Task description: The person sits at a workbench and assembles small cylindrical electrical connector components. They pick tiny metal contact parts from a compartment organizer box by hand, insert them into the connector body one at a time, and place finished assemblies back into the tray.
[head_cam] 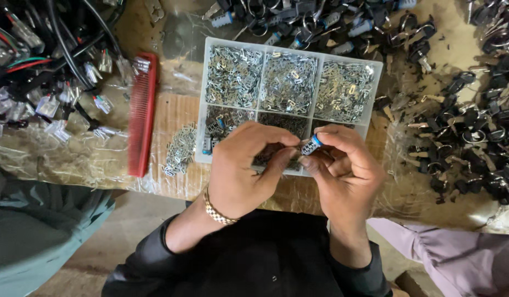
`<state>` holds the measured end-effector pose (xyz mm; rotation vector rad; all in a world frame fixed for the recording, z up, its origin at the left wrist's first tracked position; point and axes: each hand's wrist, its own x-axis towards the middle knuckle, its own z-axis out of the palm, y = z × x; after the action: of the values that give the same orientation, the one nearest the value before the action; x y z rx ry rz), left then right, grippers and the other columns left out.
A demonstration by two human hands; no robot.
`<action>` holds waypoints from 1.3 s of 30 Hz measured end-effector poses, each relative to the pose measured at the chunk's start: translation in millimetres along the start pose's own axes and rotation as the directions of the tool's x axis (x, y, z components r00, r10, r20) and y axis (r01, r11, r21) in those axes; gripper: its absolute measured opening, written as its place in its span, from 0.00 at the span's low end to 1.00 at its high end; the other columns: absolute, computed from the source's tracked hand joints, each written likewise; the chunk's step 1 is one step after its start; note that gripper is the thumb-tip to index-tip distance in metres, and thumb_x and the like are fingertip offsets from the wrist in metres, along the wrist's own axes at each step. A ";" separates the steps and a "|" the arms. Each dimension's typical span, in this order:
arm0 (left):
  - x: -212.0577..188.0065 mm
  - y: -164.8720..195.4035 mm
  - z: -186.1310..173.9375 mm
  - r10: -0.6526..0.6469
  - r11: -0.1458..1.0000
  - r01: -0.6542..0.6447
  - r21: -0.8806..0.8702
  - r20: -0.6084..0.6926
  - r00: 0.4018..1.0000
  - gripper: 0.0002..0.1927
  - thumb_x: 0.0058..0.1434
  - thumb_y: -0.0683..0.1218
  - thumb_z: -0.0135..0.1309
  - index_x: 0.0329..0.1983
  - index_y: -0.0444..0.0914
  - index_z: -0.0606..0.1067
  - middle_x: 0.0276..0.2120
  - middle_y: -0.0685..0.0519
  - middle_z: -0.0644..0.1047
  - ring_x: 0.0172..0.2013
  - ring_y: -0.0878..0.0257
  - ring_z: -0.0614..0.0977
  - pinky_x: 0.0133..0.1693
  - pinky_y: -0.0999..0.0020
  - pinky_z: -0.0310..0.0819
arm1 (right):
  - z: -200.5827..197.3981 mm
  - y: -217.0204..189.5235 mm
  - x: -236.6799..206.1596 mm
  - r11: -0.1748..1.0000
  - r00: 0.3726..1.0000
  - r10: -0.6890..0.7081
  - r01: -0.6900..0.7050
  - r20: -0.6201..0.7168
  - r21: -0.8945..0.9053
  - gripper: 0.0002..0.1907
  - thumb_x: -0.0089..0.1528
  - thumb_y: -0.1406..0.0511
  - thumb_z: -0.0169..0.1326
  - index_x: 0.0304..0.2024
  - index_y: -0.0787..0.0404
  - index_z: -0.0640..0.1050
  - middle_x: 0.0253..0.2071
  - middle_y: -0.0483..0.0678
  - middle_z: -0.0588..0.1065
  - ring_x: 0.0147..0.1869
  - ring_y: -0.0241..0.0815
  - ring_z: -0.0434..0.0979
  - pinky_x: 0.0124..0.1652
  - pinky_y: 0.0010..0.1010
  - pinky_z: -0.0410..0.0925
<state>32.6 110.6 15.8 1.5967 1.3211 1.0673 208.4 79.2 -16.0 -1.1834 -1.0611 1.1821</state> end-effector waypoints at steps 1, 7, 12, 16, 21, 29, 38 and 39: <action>-1.3 0.1 0.1 -0.046 0.997 0.047 -0.064 0.016 0.999 0.10 0.59 0.35 0.62 0.43 0.36 0.79 0.38 0.52 0.83 0.38 0.62 0.86 0.40 0.71 0.81 | 0.2 -0.9 -0.2 1.000 1.000 0.001 -0.001 0.004 -0.007 0.20 0.62 0.82 0.63 0.55 0.70 0.77 0.57 0.52 0.74 0.58 0.39 0.79 0.55 0.26 0.77; -2.5 0.5 2.9 -0.165 0.969 0.171 -0.176 0.052 0.985 0.06 0.61 0.36 0.61 0.41 0.35 0.78 0.35 0.52 0.84 0.38 0.67 0.89 0.41 0.74 0.83 | 1.7 -0.7 -1.5 0.997 0.999 -0.029 0.030 0.015 -0.064 0.20 0.62 0.84 0.60 0.54 0.67 0.78 0.60 0.53 0.74 0.54 0.39 0.81 0.54 0.25 0.80; -0.7 -0.5 -2.6 -0.194 0.971 0.205 -0.124 0.091 0.977 0.07 0.57 0.37 0.64 0.36 0.34 0.77 0.32 0.52 0.84 0.35 0.69 0.88 0.38 0.75 0.83 | -1.1 -0.7 -3.7 0.983 0.996 -0.063 0.074 0.071 -0.171 0.16 0.63 0.85 0.59 0.51 0.69 0.79 0.56 0.53 0.74 0.53 0.38 0.81 0.52 0.23 0.78; -1.1 -3.2 -7.1 -0.269 0.926 0.296 -0.236 0.138 0.953 0.07 0.59 0.36 0.64 0.37 0.32 0.77 0.33 0.51 0.85 0.36 0.69 0.88 0.38 0.75 0.83 | -0.8 -2.8 -3.4 0.972 0.997 -0.047 0.058 0.054 -0.226 0.17 0.61 0.85 0.61 0.51 0.70 0.79 0.57 0.55 0.75 0.50 0.39 0.82 0.49 0.25 0.80; -4.6 -5.0 1.4 -0.266 0.886 0.277 -0.372 0.082 0.961 0.05 0.63 0.34 0.62 0.39 0.30 0.76 0.36 0.49 0.84 0.40 0.66 0.87 0.42 0.74 0.86 | 1.5 -0.2 -1.7 0.992 1.000 -0.021 0.019 -0.014 -0.129 0.17 0.59 0.84 0.62 0.48 0.70 0.76 0.57 0.56 0.74 0.51 0.40 0.83 0.50 0.26 0.81; -9.3 -16.2 -4.3 -0.165 0.955 0.195 -0.225 0.144 0.976 0.07 0.60 0.36 0.65 0.36 0.32 0.77 0.34 0.51 0.85 0.37 0.69 0.88 0.39 0.74 0.83 | -6.2 6.8 -6.5 0.982 0.996 -0.082 0.087 0.037 -0.166 0.17 0.58 0.80 0.67 0.46 0.68 0.77 0.54 0.54 0.75 0.48 0.35 0.81 0.46 0.21 0.78; 16.7 25.9 -44.7 0.255 0.825 -0.295 0.481 0.149 0.955 0.13 0.60 0.42 0.66 0.47 0.37 0.78 0.40 0.51 0.80 0.42 0.53 0.83 0.43 0.62 0.78 | -16.5 -1.1 -9.5 0.969 1.000 0.010 -0.016 0.027 0.246 0.20 0.60 0.81 0.63 0.52 0.66 0.75 0.55 0.54 0.74 0.50 0.42 0.82 0.50 0.34 0.80; 13.1 27.2 -53.2 0.173 0.764 -0.344 0.546 0.341 0.924 0.14 0.59 0.42 0.62 0.48 0.37 0.78 0.39 0.50 0.79 0.41 0.53 0.83 0.41 0.60 0.78 | -24.4 -4.3 -19.0 0.969 0.999 -0.001 -0.010 0.047 0.246 0.21 0.59 0.81 0.62 0.52 0.65 0.75 0.55 0.54 0.74 0.50 0.43 0.82 0.48 0.34 0.80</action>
<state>-7.2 122.6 60.5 2.3683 1.3414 0.5541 231.1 57.8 -14.0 -0.9684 -0.9156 1.3098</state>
